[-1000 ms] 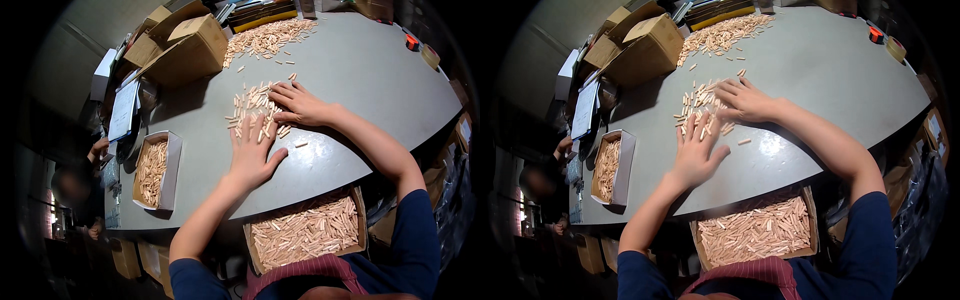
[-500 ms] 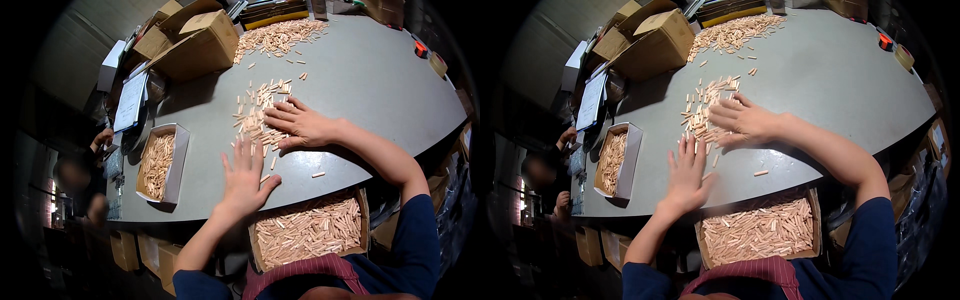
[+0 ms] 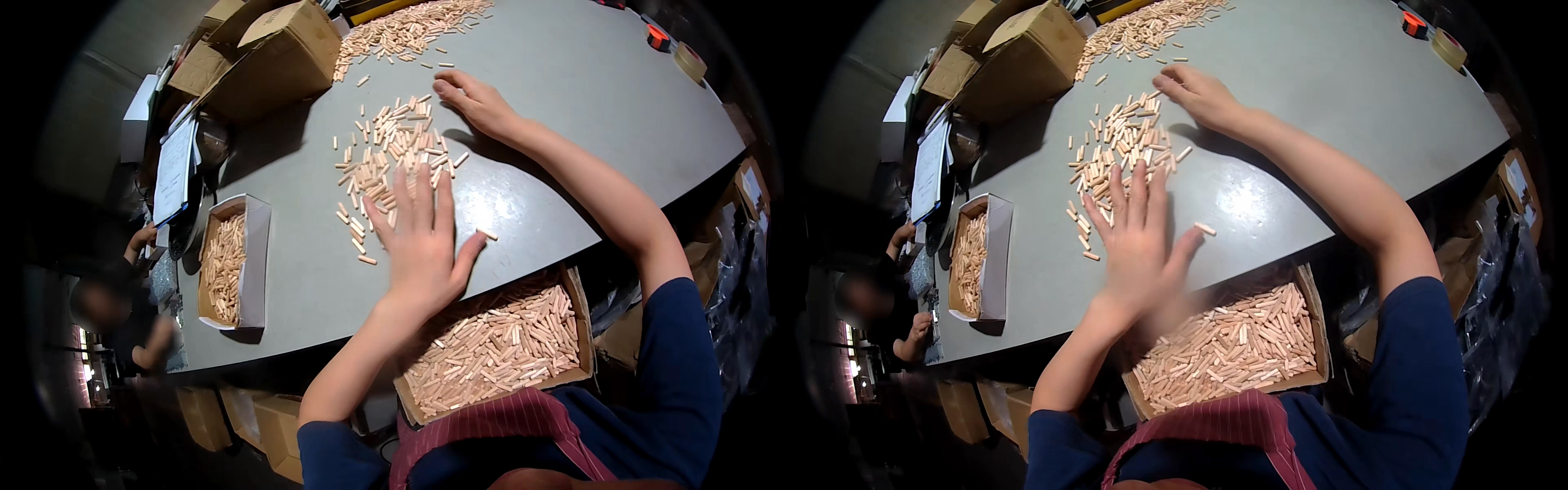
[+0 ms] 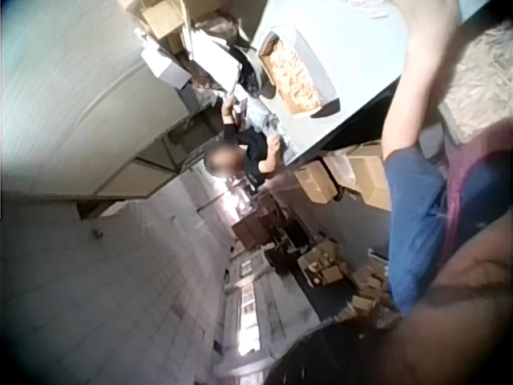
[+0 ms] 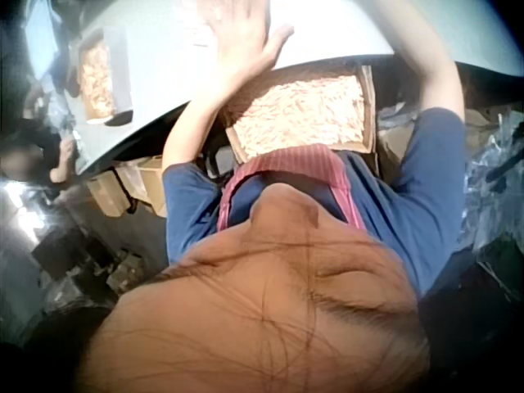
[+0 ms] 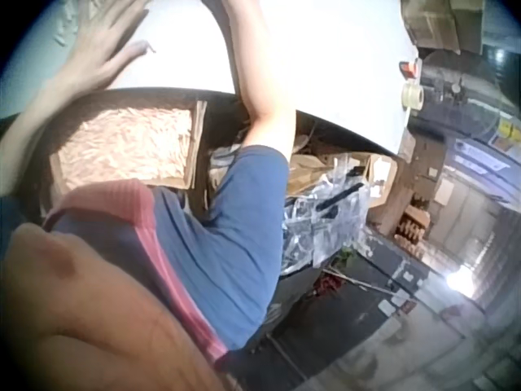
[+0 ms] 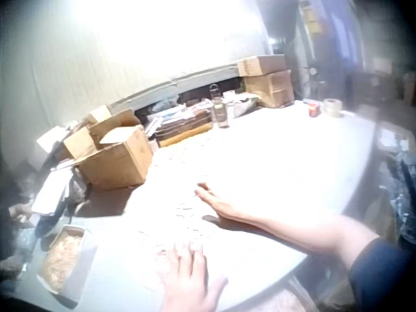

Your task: The person sorts small wooden pegs on a table, gathering them into a pile and placing them into a cardboard box. The person repeatedly scoops and arranges the pegs, then transfers them into the box.

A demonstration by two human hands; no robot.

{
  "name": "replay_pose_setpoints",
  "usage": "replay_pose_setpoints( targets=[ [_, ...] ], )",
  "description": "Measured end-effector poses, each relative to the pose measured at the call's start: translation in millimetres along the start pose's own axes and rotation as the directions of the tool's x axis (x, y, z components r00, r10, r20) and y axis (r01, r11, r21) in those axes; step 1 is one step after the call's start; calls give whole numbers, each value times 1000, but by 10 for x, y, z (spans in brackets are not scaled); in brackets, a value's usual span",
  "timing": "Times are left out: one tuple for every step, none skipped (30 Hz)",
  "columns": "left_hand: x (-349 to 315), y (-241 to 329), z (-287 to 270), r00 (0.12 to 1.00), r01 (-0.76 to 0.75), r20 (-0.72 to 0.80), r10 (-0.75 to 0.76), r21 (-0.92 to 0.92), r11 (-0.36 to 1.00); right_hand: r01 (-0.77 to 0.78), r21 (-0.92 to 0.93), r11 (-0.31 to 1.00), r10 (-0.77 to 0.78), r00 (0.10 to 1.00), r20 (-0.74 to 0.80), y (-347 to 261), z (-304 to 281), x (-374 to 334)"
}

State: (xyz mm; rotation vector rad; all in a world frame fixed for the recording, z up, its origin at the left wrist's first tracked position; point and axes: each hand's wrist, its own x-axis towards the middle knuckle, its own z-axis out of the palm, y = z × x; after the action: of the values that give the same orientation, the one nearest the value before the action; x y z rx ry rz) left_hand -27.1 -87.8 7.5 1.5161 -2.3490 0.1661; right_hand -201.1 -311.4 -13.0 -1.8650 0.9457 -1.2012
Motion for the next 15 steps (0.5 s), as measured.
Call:
replay_pose_setpoints(
  targets=[
    [17,-72,-23,1000,21,-19,-21,14,1000,-4,-12,1000,3,1000,-25,77,-40,26],
    [36,-166,-43,998,43,-40,-42,26,999,-8,-25,1000,7,999,-50,156,-83,50],
    [14,-362,-38,997,65,-54,-62,54,996,-11,-29,1000,9,998,-68,203,-85,82],
    [-24,-654,15,994,86,-69,-81,76,993,-34,-59,998,31,998,-47,227,-94,112],
    [-53,-924,41,992,107,-83,-100,97,990,-10,-135,991,5,1000,-31,229,-84,114],
    [-44,-1135,26,970,228,-75,-233,-68,971,15,-211,977,-18,1000,-13,218,-80,107],
    [-51,-1316,-25,931,344,-49,-363,-222,912,47,-280,959,-46,999,8,152,-57,112],
    [-92,-1492,-49,928,356,-23,-372,-240,903,71,-291,954,-46,995,92,88,-33,98],
    [-85,-1604,-67,927,363,5,-375,-268,892,92,-312,945,-39,984,172,7,-44,50],
    [-88,-1679,-68,926,369,32,-377,-295,881,116,-331,937,-31,967,251,-50,-35,11],
    [-96,-1714,-46,937,346,48,-346,-260,901,173,-362,916,-57,950,308,-44,-8,-6],
    [-50,-1647,-50,948,319,67,-313,-229,919,226,-394,891,-75,929,363,-67,20,-33],
    [-12,-1596,-35,956,292,87,-280,-198,936,281,-420,863,-91,904,418,-92,52,-59],
    [22,-1582,12,974,223,78,-212,-175,959,347,-365,864,-121,847,518,-120,27,-84],
    [64,-1521,4,980,196,78,-185,-177,964,408,-371,834,-156,820,551,-125,30,-116]
  ],
)
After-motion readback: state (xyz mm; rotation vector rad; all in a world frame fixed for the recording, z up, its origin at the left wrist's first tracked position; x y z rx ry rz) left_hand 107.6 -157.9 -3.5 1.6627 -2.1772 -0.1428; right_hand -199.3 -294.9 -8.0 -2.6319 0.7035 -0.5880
